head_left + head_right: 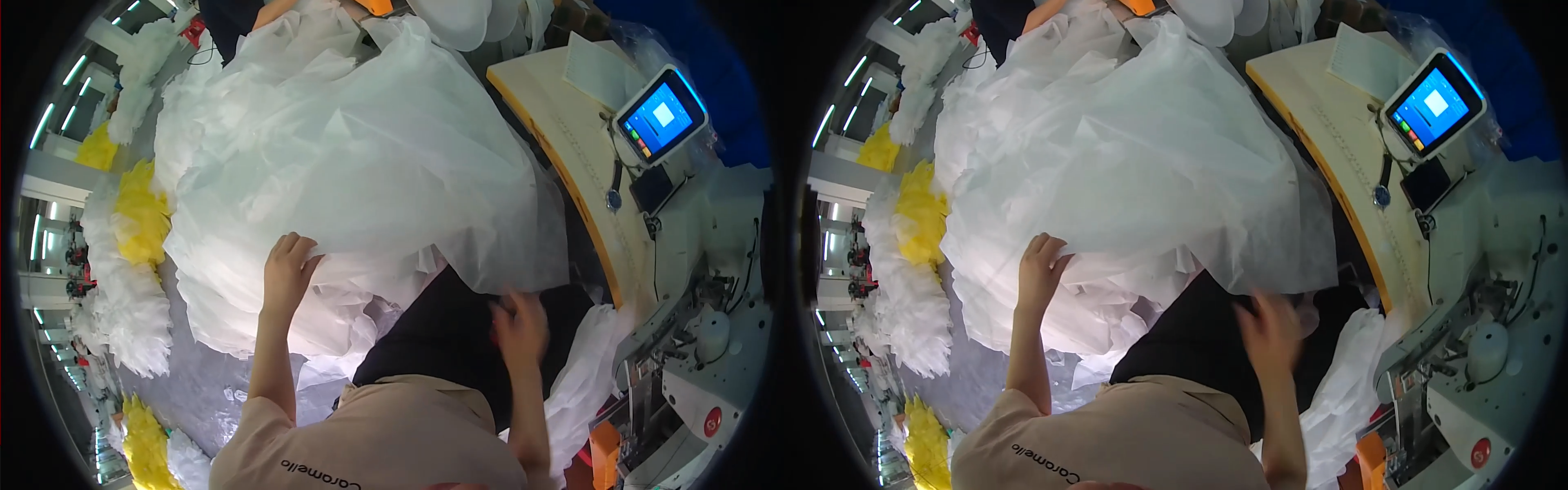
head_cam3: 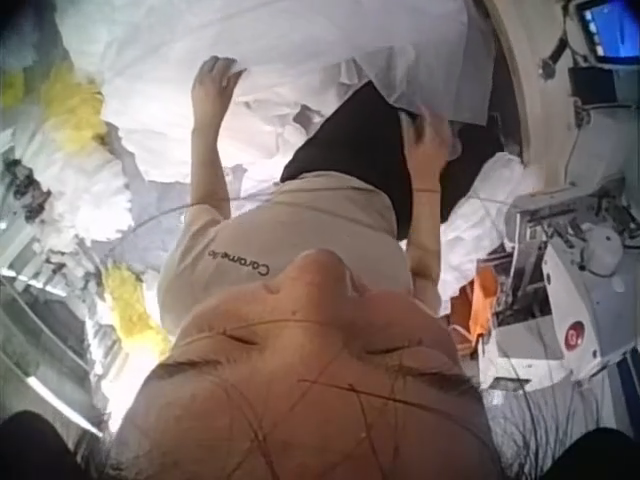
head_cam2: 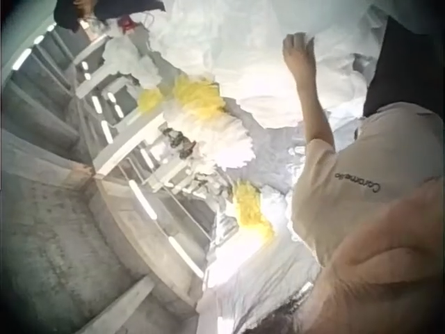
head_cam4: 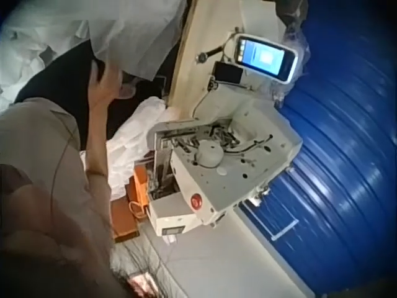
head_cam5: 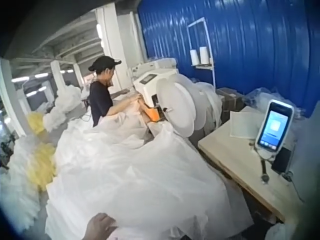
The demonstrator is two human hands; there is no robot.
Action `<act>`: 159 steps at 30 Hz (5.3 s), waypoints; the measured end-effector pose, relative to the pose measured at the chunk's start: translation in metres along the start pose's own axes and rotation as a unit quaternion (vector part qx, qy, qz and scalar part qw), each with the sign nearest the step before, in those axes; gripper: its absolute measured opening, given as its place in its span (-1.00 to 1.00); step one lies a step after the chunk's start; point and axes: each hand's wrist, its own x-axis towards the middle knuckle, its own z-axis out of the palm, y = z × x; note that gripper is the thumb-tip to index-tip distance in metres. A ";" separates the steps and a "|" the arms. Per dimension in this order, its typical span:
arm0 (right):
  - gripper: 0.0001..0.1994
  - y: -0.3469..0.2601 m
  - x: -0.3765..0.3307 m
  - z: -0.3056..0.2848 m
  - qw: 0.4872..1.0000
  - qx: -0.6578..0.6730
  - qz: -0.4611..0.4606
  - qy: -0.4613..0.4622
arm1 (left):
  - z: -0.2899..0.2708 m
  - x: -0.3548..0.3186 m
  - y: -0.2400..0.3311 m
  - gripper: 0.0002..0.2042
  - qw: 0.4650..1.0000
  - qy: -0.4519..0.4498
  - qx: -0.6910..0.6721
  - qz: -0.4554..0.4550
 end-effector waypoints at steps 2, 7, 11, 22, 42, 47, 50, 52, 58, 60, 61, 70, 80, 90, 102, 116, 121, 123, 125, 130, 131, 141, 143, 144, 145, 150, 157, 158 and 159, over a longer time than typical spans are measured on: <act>-0.44 -0.014 0.077 0.043 0.988 -0.095 -0.108 0.058 | -0.010 -0.013 0.006 -0.63 1.000 0.001 -0.026 0.009; -0.72 0.027 0.072 0.037 0.966 0.152 0.182 -0.105 | -0.012 -0.004 0.018 -0.61 0.996 0.018 -0.005 0.091; -0.82 0.078 -0.084 -0.059 0.913 0.146 0.294 0.240 | 0.023 0.060 0.048 -0.71 0.981 0.156 -0.011 0.112; -0.86 0.039 -0.267 -0.063 0.861 -0.086 0.350 0.359 | 0.039 0.085 0.131 -0.86 0.909 -0.273 -0.240 0.203; -0.58 -0.088 0.231 0.015 0.924 -0.097 -0.343 0.137 | 0.006 0.038 0.092 -0.71 0.927 0.207 0.089 0.298; -0.68 -0.054 0.195 0.048 0.893 0.404 -0.088 -0.179 | -0.022 -0.001 0.104 -0.42 0.923 -0.001 -0.191 0.334; -0.86 -0.009 0.132 0.023 0.965 0.054 -0.249 0.066 | -0.047 0.072 0.072 -0.07 0.961 0.187 0.113 0.170; -0.85 0.026 0.093 0.001 0.928 -0.058 -0.291 0.225 | -0.057 0.099 0.053 -0.43 0.984 -0.026 0.158 0.074; -0.66 0.064 0.010 -0.039 0.965 -0.121 -0.121 0.197 | -0.068 0.001 0.013 -0.65 0.951 0.269 0.036 0.148; -0.58 0.042 0.006 -0.050 0.987 -0.160 -0.002 -0.016 | -0.065 -0.022 0.011 -0.64 0.994 0.070 -0.050 0.063; -0.54 0.027 0.007 -0.055 0.993 -0.096 -0.067 0.012 | -0.066 -0.029 0.011 -0.64 0.992 0.084 -0.053 0.079; -0.57 -0.007 0.052 -0.029 0.965 0.041 -0.118 -0.231 | -0.125 -0.024 -0.006 -0.80 0.963 0.066 -0.189 0.179; -0.83 -0.003 -0.013 -0.086 0.969 0.214 -0.105 -0.063 | -0.084 0.052 0.140 -0.53 0.928 0.300 0.098 0.198; -0.81 0.020 -0.075 -0.132 0.818 0.541 0.178 0.079 | -0.010 0.000 0.309 -0.73 0.781 -0.267 -0.222 0.519; -0.86 0.018 -0.102 -0.149 0.845 0.502 -0.179 -0.047 | -0.013 -0.001 0.342 -0.86 0.835 -0.259 -0.192 0.446; -0.82 0.060 -0.101 -0.168 0.757 0.362 0.317 0.442 | 0.072 0.044 0.403 -0.83 0.802 0.035 -0.160 0.574; -0.77 0.099 -0.117 -0.141 0.804 -0.066 0.247 0.536 | 0.085 0.057 0.393 -0.86 0.819 0.053 -0.106 0.562; -0.73 0.101 -0.120 -0.133 0.750 0.085 0.286 0.591 | 0.078 0.057 0.372 -0.86 0.825 0.059 -0.132 0.547; -0.69 0.096 -0.115 -0.129 0.736 0.093 0.279 0.610 | 0.068 0.055 0.339 -0.82 0.858 0.026 -0.166 0.485; -0.65 0.097 -0.087 -0.158 0.770 0.049 0.198 0.605 | 0.058 0.051 0.277 -0.89 0.875 -0.174 -0.180 0.415; -0.64 0.099 -0.088 -0.167 0.776 0.000 0.232 0.587 | 0.059 0.053 0.274 -0.91 0.863 -0.253 -0.158 0.408; -0.79 0.120 -0.116 -0.171 0.770 -0.112 0.255 0.574 | 0.047 0.101 0.249 -0.78 0.865 -0.098 -0.296 0.394; -0.79 0.114 -0.112 -0.173 0.790 -0.110 0.202 0.568 | 0.039 0.107 0.230 -0.79 0.909 -0.056 -0.205 0.359; -0.77 0.110 -0.106 -0.169 0.776 -0.117 0.203 0.586 | 0.036 0.109 0.223 -0.79 0.944 -0.057 -0.114 0.305; -0.67 0.103 -0.107 -0.173 0.770 -0.231 0.319 0.502 | 0.035 0.110 0.219 -0.78 0.952 -0.007 -0.081 0.294; -0.54 0.072 -0.100 -0.167 0.876 0.024 0.215 0.431 | 0.038 0.102 0.243 -0.60 0.959 -0.028 -0.216 0.180; -0.64 0.033 -0.152 -0.207 0.868 -0.048 0.309 0.386 | 0.028 0.087 0.315 -0.66 0.813 0.071 -0.294 0.497; -0.72 0.029 -0.165 -0.209 0.877 -0.013 0.293 0.380 | 0.028 0.083 0.324 -0.66 0.828 0.045 -0.293 0.476; -0.76 0.025 -0.180 -0.207 0.885 0.020 0.248 0.393 | 0.028 0.078 0.333 -0.68 0.825 -0.035 -0.344 0.447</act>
